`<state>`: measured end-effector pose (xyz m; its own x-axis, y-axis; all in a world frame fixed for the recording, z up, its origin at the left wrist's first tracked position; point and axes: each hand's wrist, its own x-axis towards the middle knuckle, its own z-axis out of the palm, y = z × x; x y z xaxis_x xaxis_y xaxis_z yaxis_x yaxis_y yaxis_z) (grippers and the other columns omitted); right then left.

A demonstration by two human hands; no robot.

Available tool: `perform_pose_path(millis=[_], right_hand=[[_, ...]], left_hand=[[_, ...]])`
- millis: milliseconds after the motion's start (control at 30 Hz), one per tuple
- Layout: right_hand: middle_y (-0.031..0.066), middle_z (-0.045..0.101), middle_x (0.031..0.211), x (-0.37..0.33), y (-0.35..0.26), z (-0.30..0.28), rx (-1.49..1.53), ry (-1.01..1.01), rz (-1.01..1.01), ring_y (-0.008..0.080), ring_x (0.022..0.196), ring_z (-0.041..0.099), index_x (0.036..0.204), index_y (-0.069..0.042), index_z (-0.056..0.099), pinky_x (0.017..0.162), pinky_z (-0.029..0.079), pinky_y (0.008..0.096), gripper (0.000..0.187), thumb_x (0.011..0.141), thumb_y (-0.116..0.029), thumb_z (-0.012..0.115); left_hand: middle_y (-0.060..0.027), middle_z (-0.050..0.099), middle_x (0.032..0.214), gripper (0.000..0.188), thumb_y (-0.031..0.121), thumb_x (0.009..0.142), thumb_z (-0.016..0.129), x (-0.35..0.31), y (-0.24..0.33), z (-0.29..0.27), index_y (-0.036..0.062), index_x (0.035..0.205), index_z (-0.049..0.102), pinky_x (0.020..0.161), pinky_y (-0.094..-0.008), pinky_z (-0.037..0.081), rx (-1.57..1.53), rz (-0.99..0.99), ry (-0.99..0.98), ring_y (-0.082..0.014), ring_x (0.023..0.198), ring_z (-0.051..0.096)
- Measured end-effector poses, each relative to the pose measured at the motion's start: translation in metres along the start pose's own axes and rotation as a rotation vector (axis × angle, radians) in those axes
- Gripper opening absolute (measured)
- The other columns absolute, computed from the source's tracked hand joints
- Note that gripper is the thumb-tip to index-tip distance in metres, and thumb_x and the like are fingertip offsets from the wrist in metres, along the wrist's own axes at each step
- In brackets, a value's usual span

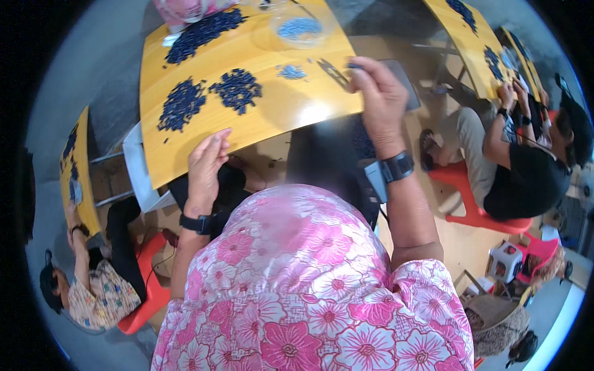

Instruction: Sorting small blue plastic components and assembling them onto metal stems at a workspace.

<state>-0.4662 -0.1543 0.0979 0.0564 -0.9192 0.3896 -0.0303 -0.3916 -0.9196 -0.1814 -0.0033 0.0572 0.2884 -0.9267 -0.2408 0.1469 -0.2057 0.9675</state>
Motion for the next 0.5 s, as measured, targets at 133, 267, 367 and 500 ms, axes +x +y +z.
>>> perform_pose_path(millis=[133,267,367,500], right_hand=[[0.0009,0.066,0.087,-0.011,0.032,-0.067,-0.01,0.279,0.189,0.0053,0.072,0.058,0.108,0.0,0.067,0.066,0.047,0.0202,0.02,0.089,-0.003,0.062],[0.0024,0.067,0.094,-0.047,0.098,-0.111,-0.227,0.242,0.409,0.0092,0.079,0.061,0.109,0.001,0.066,0.071,0.049,0.0222,0.023,0.087,-0.005,0.063],[0.0038,0.067,0.1,-0.067,0.14,-0.118,-0.571,0.264,0.4,0.0123,0.086,0.062,0.117,0.001,0.062,0.078,0.051,0.0248,0.031,0.086,-0.003,0.064],[-0.0026,0.058,0.083,-0.048,0.13,-0.101,-0.339,0.391,0.326,0.0062,0.075,0.055,0.119,-0.002,0.061,0.07,0.047,0.0208,0.031,0.088,0.002,0.061]], left_hand=[[0.0027,0.062,0.084,0.024,0.018,0.097,0.058,0.008,-0.012,-0.01,0.0036,0.113,0.069,0.067,-0.0187,0.043,0.05,0.016,0.122,-0.0029,0.074,0.051],[0.0016,0.064,0.086,0.022,0.014,0.095,0.059,0.015,-0.018,-0.013,0.0027,0.112,0.069,0.067,-0.0184,0.043,0.075,0.059,0.148,-0.0022,0.074,0.052],[-0.0019,0.069,0.093,0.019,0.009,0.093,0.059,0.02,-0.018,-0.016,-0.0014,0.105,0.07,0.075,-0.0214,0.046,0.218,0.15,0.143,-0.0061,0.081,0.057],[-0.0028,0.069,0.092,0.016,0.005,0.09,0.06,0.019,-0.016,-0.028,0.0,0.102,0.07,0.075,-0.0232,0.048,0.396,0.299,0.178,-0.0094,0.083,0.06]])
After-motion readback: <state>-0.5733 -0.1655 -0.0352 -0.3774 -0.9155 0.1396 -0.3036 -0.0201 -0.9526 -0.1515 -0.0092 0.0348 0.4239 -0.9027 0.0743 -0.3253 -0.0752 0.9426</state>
